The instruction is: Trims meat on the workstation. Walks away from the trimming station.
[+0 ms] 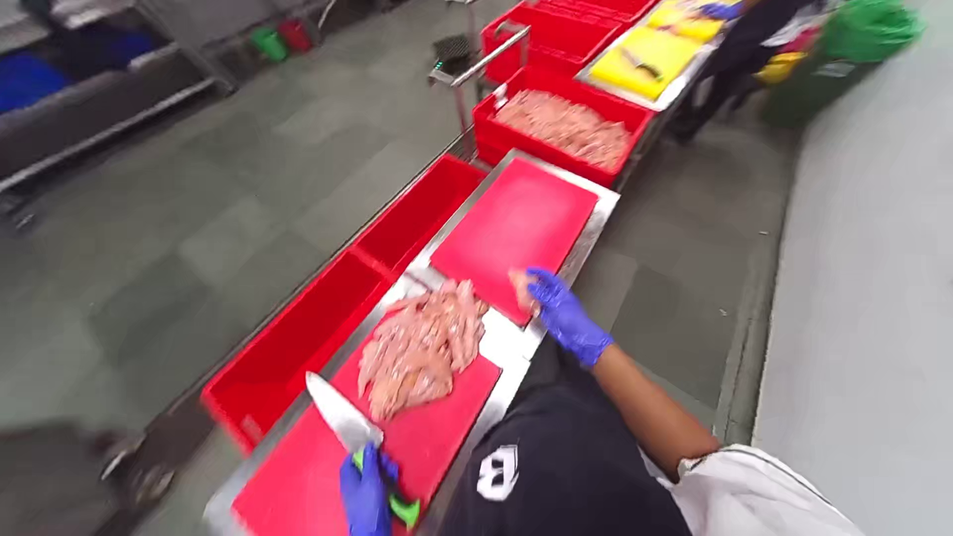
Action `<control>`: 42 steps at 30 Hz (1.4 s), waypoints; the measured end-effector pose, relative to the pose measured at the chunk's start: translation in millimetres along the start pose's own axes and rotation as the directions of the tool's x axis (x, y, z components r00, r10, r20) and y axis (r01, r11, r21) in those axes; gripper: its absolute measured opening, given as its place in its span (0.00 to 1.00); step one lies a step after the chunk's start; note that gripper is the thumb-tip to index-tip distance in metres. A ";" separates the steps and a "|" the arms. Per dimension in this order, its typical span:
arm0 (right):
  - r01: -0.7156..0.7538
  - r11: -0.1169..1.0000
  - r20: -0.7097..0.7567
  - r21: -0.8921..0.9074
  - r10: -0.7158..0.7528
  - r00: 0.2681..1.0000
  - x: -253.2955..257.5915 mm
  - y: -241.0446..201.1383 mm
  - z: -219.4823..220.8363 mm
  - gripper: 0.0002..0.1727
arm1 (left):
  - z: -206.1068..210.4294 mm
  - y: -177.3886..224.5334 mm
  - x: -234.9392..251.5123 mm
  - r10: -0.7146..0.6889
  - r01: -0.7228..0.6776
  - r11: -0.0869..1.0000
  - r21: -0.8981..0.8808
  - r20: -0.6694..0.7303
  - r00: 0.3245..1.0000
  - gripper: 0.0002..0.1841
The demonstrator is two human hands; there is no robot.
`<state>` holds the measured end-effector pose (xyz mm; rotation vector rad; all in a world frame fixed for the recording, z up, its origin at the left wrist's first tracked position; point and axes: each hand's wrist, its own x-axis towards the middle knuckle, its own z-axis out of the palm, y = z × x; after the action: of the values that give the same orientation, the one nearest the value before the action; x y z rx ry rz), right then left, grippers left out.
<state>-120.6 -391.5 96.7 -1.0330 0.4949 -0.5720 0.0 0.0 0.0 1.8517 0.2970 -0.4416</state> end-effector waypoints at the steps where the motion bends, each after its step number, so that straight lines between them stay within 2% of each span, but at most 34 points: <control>1: 0.055 0.998 0.009 0.009 -0.055 0.998 13.8 -10.4 1.2 0.18 | 2.1 2.2 -5.1 0.023 -0.025 0.999 -0.028 -0.063 0.998 0.20; 3: 0.151 0.988 0.063 0.032 -0.152 0.986 51.3 -34.3 3.6 0.14 | 9.5 15.0 -11.9 0.084 -0.100 0.992 -0.078 -0.182 0.980 0.17; 5: 0.164 0.985 0.229 -0.052 -0.148 0.962 89.5 -52.3 -10.9 0.12 | 20.4 29.5 -27.3 0.155 -0.190 0.975 -0.111 -0.269 0.951 0.15; 6: 0.145 0.981 0.364 -0.130 -0.089 0.927 111.2 -58.9 -24.8 0.12 | 28.3 36.5 -35.8 0.197 -0.240 0.964 -0.117 -0.297 0.934 0.15; 7: 0.128 0.962 0.513 -0.242 0.015 0.858 138.7 -63.6 -41.1 0.17 | 40.0 44.5 -43.1 0.235 -0.288 0.950 -0.123 -0.324 0.916 0.15; 8: 0.125 0.915 0.630 -0.384 0.161 0.760 171.4 -64.7 -57.2 0.27 | 54.3 52.8 -50.2 0.272 -0.333 0.934 -0.127 -0.351 0.896 0.15; 9: 0.146 0.825 0.662 -0.546 0.318 0.679 206.4 -60.2 -72.2 0.37 | 71.3 61.1 -59.4 0.293 -0.362 0.923 -0.129 -0.372 0.881 0.15; 10: 0.171 0.707 0.612 -0.686 0.434 0.662 240.6 -48.4 -89.1 0.43 | 91.5 67.6 -69.8 0.298 -0.376 0.916 -0.142 -0.389 0.872 0.15; 11: 0.193 0.571 0.520 -0.798 0.489 0.701 270.8 -31.6 -108.9 0.45 | 114.8 72.1 -80.4 0.290 -0.379 0.911 -0.163 -0.402 0.869 0.14; 12: 0.200 0.443 0.424 -0.874 0.494 0.759 293.0 -17.5 -127.8 0.44 | 139.3 76.3 -91.6 0.267 -0.366 0.912 -0.185 -0.408 0.873 0.13; 13: 0.189 0.381 0.366 -0.905 0.470 0.804 305.7 -10.2 -141.2 0.38 | 162.0 81.8 -101.5 0.247 -0.352 0.912 -0.211 -0.404 0.881 0.12; 15: 0.185 0.376 0.340 -0.908 0.403 0.850 313.8 -11.4 -155.2 0.26 | 205.3 90.9 -117.7 0.232 -0.343 0.901 -0.265 -0.375 0.898 0.10; 16: 0.200 0.367 0.344 -0.908 0.384 0.857 311.8 -10.4 -160.4 0.26 | 225.1 91.5 -129.5 0.224 -0.335 0.896 -0.291 -0.355 0.907 0.10; 19: 0.288 0.279 0.381 -0.916 0.383 0.842 301.0 2.8 -149.9 0.34 | 268.8 95.9 -159.5 0.178 -0.300 0.901 -0.313 -0.364 0.914 0.10; 21: 0.361 0.226 0.426 -0.905 0.446 0.787 300.2 11.4 -131.8 0.31 | 286.9 98.4 -171.6 0.147 -0.281 0.906 -0.316 -0.388 0.910 0.10; 23: 0.412 0.281 0.498 -0.867 0.539 0.679 303.0 16.2 -115.6 0.22 | 295.4 94.8 -179.6 0.141 -0.278 0.910 -0.307 -0.403 0.904 0.09; 25: 0.313 0.487 0.571 -0.815 0.587 0.574 305.0 17.1 -104.7 0.13 | 299.9 90.6 -182.8 0.121 -0.263 0.915 -0.306 -0.415 0.902 0.08; 26: 0.179 0.613 0.587 -0.769 0.567 0.579 300.9 15.7 -99.6 0.10 | 300.5 88.9 -182.3 0.108 -0.253 0.916 -0.311 -0.416 0.903 0.08; 28: -0.138 0.814 0.541 -0.564 0.490 0.683 286.9 3.9 -82.8 0.06 | 300.3 87.1 -174.8 0.072 -0.231 0.909 -0.346 -0.415 0.907 0.08; 29: -0.252 0.866 0.502 -0.433 0.463 0.730 280.4 -4.5 -73.8 0.05 | 300.8 87.1 -168.1 0.054 -0.217 0.905 -0.367 -0.407 0.912 0.09; 31: -0.387 0.888 0.452 -0.249 0.460 0.765 267.9 -16.1 -62.7 0.06 | 302.2 89.2 -153.0 0.034 -0.189 0.904 -0.383 -0.376 0.926 0.14; 32: -0.421 0.867 0.435 -0.268 0.498 0.750 260.1 -19.3 -63.5 0.10 | 301.2 90.7 -145.1 0.025 -0.165 0.912 -0.376 -0.350 0.937 0.15; 33: -0.431 0.818 0.424 -0.381 0.569 0.705 252.7 -20.6 -69.7 0.18 | 299.7 93.1 -135.9 0.010 -0.131 0.925 -0.358 -0.322 0.947 0.15; 34: -0.401 0.724 0.404 -0.561 0.662 0.631 246.9 -20.5 -79.8 0.26 | 298.7 95.9 -125.3 -0.008 -0.094 0.940 -0.328 -0.296 0.955 0.15; 35: -0.289 0.613 0.381 -0.735 0.726 0.572 241.9 -18.2 -92.3 0.29 | 297.9 97.6 -114.8 -0.016 -0.063 0.958 -0.279 -0.273 0.962 0.15; 36: -0.105 0.521 0.376 -0.847 0.728 0.573 239.8 -13.5 -104.2 0.28 | 297.3 99.7 -103.6 -0.014 -0.039 0.977 -0.212 -0.244 0.970 0.16; 37: 0.124 0.451 0.424 -0.884 0.659 0.621 241.9 -6.5 -114.8 0.25 | 297.6 104.1 -92.2 -0.014 -0.017 0.990 -0.141 -0.211 0.977 0.17; 38: 0.332 0.410 0.521 -0.850 0.549 0.654 246.1 1.3 -124.7 0.23 | 299.6 109.3 -83.1 -0.021 0.009 0.998 -0.067 -0.174 0.984 0.18; 39: 0.506 0.397 0.642 -0.766 0.429 0.635 254.0 10.7 -132.4 0.22 | 303.6 115.9 -75.2 -0.031 0.033 0.999 0.012 -0.134 0.990 0.19; 40: 0.643 0.393 0.754 -0.657 0.322 0.573 265.1 21.2 -134.4 0.22 | 309.2 123.4 -66.1 -0.036 0.045 0.995 0.093 -0.094 0.995 0.19; 42: 0.801 0.370 0.882 -0.471 0.205 0.424 285.2 40.7 -128.8 0.21 | 326.6 136.4 -51.1 -0.050 0.052 0.964 0.259 -0.017 0.999 0.22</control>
<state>21.1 -644.7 -27.3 -2.3856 -0.5383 -0.0072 -39.1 -352.1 48.3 2.1066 0.3057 -0.5268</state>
